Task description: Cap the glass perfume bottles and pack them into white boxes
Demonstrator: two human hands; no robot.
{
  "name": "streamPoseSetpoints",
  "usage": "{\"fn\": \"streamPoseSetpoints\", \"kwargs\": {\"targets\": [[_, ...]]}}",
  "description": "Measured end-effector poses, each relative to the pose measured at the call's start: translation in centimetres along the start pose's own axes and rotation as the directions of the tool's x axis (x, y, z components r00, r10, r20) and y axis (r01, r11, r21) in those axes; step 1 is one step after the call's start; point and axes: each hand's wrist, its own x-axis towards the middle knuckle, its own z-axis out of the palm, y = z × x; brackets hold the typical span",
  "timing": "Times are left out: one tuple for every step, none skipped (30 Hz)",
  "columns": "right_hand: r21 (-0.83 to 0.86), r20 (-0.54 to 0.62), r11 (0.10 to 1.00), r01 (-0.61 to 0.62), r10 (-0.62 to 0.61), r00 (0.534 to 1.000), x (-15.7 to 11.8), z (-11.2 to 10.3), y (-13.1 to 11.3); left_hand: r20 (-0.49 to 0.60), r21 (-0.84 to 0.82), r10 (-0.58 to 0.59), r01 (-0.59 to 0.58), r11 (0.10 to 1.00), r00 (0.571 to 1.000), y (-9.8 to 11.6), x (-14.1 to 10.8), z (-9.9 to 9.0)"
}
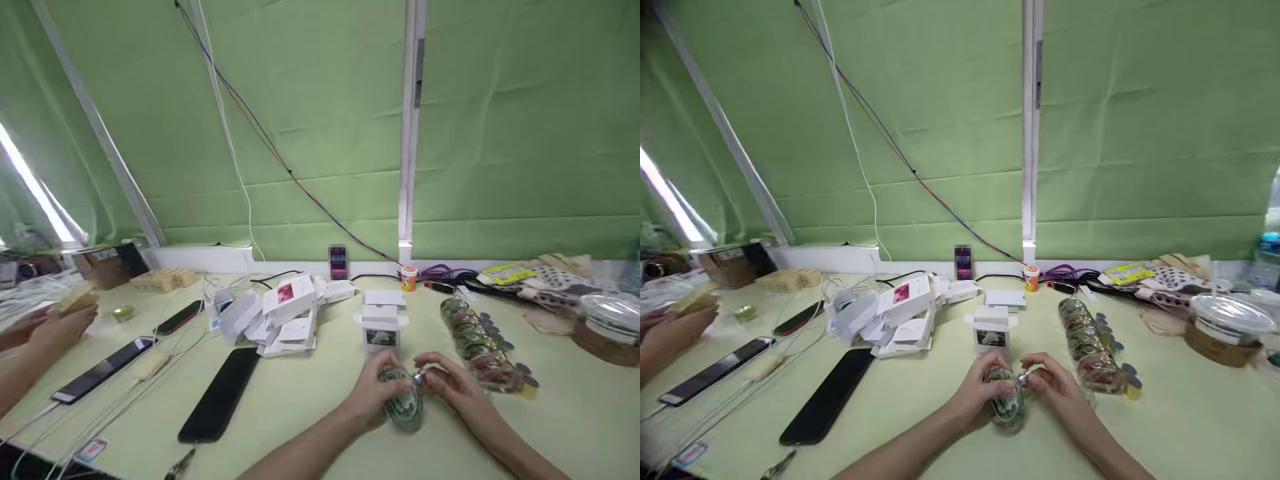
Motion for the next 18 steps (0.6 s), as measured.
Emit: {"fn": "streamPoseSetpoints", "kwargs": {"targets": [[-0.044, 0.0, 0.999, 0.026, -0.026, 1.0, -0.05, 0.05, -0.18, -0.005, 0.015, 0.005, -0.005, 1.0, 1.0, 0.1, -0.08, 0.09], [-0.079, 0.002, 0.996, 0.043, -0.043, 0.999, -0.09, 0.11, -0.34, -0.008, 0.03, 0.009, -0.009, 1.0, 1.0, 0.21, -0.16, 0.18], [-0.105, 0.005, 0.993, 0.053, -0.052, 0.999, -0.11, 0.15, -0.47, -0.009, 0.047, 0.011, -0.011, 0.999, 1.0, 0.3, -0.22, 0.25], [-0.122, 0.009, 0.991, 0.054, -0.053, 0.999, -0.12, 0.19, -0.54, -0.009, 0.064, 0.012, -0.012, 0.998, 1.0, 0.39, -0.28, 0.3], [-0.132, 0.013, 0.99, 0.046, -0.045, 0.999, -0.11, 0.23, -0.56, -0.006, 0.079, 0.01, -0.009, 0.997, 1.0, 0.47, -0.32, 0.31], [-0.127, 0.018, 0.991, 0.029, -0.027, 0.999, -0.09, 0.25, -0.54, -0.002, 0.096, 0.006, -0.005, 0.995, 1.0, 0.53, -0.34, 0.3], [-0.116, 0.026, 0.993, 0.005, -0.002, 1.0, -0.06, 0.26, -0.49, 0.003, 0.12, 0.004, -0.004, 0.993, 1.0, 0.58, -0.35, 0.24], [-0.105, 0.038, 0.994, -0.02, 0.024, 0.999, -0.03, 0.27, -0.43, 0.008, 0.152, 0.003, -0.004, 0.988, 1.0, 0.61, -0.35, 0.17], [-0.1, 0.048, 0.994, -0.042, 0.047, 0.998, -0.01, 0.28, -0.36, 0.014, 0.189, 0.005, -0.008, 0.982, 1.0, 0.64, -0.34, 0.07], [-0.103, 0.055, 0.993, -0.058, 0.064, 0.996, 0.0, 0.28, -0.3, 0.021, 0.228, 0.009, -0.013, 0.974, 1.0, 0.65, -0.33, -0.04], [-0.11, 0.057, 0.992, -0.067, 0.074, 0.996, 0.0, 0.28, -0.24, 0.027, 0.262, 0.013, -0.02, 0.965, 1.0, 0.66, -0.32, -0.14], [-0.115, 0.054, 0.991, -0.074, 0.08, 0.995, 0.0, 0.29, -0.19, 0.032, 0.285, 0.018, -0.027, 0.958, 0.999, 0.67, -0.31, -0.21], [-0.115, 0.052, 0.99, -0.082, 0.088, 0.995, 0.01, 0.29, -0.14, 0.036, 0.296, 0.02, -0.029, 0.955, 0.999, 0.69, -0.32, -0.26], [-0.111, 0.05, 0.99, -0.09, 0.096, 0.994, 0.02, 0.29, -0.07, 0.038, 0.299, 0.019, -0.03, 0.954, 0.999, 0.71, -0.33, -0.27], [-0.106, 0.048, 0.989, -0.099, 0.105, 0.993, 0.04, 0.29, 0.01, 0.037, 0.294, 0.019, -0.029, 0.955, 0.999, 0.74, -0.35, -0.24], [-0.1, 0.044, 0.989, -0.107, 0.112, 0.993, 0.07, 0.28, 0.11, 0.036, 0.286, 0.016, -0.026, 0.958, 0.999, 0.77, -0.36, -0.18], [-0.091, 0.039, 0.99, -0.112, 0.116, 0.992, 0.1, 0.26, 0.22, 0.036, 0.274, 0.012, -0.022, 0.961, 0.999, 0.8, -0.37, -0.11], [-0.079, 0.036, 0.99, -0.115, 0.119, 0.992, 0.13, 0.23, 0.33, 0.037, 0.254, 0.01, -0.019, 0.967, 0.999, 0.82, -0.37, -0.03]]}}
